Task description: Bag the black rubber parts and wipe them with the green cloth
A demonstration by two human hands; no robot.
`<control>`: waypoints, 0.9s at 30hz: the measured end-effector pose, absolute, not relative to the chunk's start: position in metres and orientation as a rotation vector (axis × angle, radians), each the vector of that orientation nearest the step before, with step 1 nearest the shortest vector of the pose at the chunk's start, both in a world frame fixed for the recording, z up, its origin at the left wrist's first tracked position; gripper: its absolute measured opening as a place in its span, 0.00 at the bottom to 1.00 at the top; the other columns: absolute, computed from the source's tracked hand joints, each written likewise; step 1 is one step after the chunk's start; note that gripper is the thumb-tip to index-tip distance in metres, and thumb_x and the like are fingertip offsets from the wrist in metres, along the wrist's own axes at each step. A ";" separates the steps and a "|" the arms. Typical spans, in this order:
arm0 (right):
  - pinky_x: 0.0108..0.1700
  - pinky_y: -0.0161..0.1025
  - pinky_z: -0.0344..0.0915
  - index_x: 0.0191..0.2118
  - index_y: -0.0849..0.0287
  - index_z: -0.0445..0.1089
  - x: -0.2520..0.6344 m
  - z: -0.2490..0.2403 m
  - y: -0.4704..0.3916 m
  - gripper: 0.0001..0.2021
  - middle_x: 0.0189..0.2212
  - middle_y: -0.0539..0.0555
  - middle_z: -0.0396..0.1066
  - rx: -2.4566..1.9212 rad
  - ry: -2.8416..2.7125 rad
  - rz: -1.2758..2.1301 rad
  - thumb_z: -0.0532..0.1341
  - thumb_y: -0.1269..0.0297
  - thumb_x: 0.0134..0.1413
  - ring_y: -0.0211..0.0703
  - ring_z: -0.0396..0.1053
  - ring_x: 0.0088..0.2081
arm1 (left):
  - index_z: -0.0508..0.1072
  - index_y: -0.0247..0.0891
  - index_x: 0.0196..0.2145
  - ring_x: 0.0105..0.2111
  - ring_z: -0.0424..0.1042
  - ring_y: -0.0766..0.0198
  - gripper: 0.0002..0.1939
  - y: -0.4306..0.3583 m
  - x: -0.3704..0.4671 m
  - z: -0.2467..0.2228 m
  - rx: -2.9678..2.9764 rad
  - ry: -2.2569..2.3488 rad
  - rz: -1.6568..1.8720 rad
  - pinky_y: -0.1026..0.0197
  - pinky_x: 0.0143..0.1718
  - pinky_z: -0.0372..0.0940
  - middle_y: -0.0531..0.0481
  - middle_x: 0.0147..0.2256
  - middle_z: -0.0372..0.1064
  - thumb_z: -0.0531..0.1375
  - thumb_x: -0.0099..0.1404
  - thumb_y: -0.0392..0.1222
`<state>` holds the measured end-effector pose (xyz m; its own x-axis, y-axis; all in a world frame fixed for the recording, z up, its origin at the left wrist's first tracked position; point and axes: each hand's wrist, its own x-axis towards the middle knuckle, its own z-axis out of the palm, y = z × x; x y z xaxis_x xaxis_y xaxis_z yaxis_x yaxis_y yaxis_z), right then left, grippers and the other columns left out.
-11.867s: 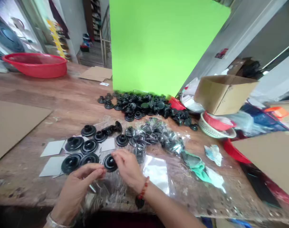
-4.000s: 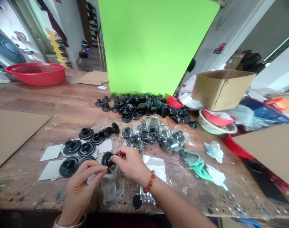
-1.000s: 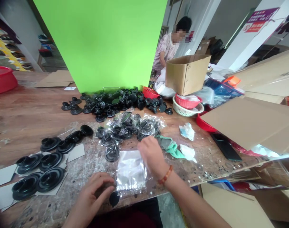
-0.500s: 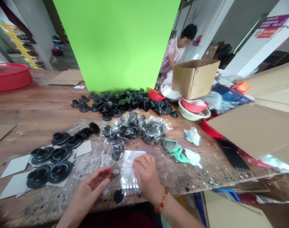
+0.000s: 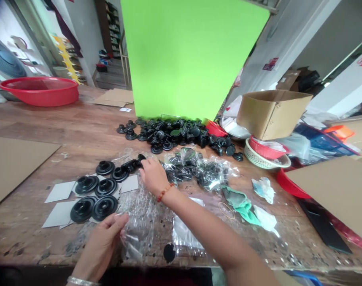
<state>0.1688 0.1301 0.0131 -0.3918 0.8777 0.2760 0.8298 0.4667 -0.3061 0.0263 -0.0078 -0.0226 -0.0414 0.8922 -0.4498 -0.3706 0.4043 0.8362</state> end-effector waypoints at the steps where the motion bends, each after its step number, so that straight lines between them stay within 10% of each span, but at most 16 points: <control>1: 0.52 0.43 0.62 0.52 0.64 0.65 0.159 0.011 0.144 0.16 0.46 0.61 0.69 -1.512 -2.339 0.139 0.58 0.64 0.61 0.50 0.63 0.49 | 0.63 0.36 0.15 0.19 0.55 0.72 0.24 -0.011 0.026 -0.024 0.565 1.204 1.092 0.69 0.22 0.55 0.59 0.15 0.58 0.70 0.48 0.54; 9: 0.45 0.44 0.63 0.44 0.70 0.70 0.133 0.020 0.158 0.13 0.40 0.71 0.72 -1.763 -2.340 0.237 0.49 0.79 0.59 0.54 0.70 0.46 | 0.78 0.39 0.37 0.36 0.68 0.64 0.16 -0.014 0.013 -0.022 0.757 1.213 1.065 0.65 0.40 0.62 0.51 0.35 0.73 0.64 0.58 0.54; 17: 0.35 0.31 0.63 0.31 0.59 0.76 0.173 0.004 0.089 0.08 0.25 0.50 0.75 -1.622 -2.329 0.804 0.59 0.73 0.56 0.37 0.71 0.28 | 0.75 0.39 0.42 0.27 0.70 0.66 0.19 -0.008 0.011 -0.024 0.821 1.040 0.937 0.66 0.32 0.64 0.52 0.24 0.73 0.68 0.54 0.47; 23: 0.42 0.34 0.63 0.37 0.61 0.75 0.191 0.019 0.046 0.17 0.38 0.54 0.74 -1.265 -1.922 1.278 0.50 0.62 0.66 0.38 0.69 0.40 | 0.78 0.40 0.32 0.24 0.70 0.64 0.12 -0.019 0.025 -0.021 1.010 1.329 1.046 0.66 0.30 0.64 0.52 0.23 0.73 0.66 0.56 0.50; 27: 0.31 0.31 0.59 0.37 0.61 0.75 0.209 0.020 0.022 0.12 0.27 0.49 0.71 -1.137 -1.580 1.791 0.68 0.59 0.49 0.35 0.64 0.29 | 0.77 0.40 0.31 0.24 0.67 0.64 0.13 -0.020 0.033 -0.014 1.060 1.449 1.083 0.66 0.27 0.60 0.53 0.20 0.70 0.65 0.56 0.52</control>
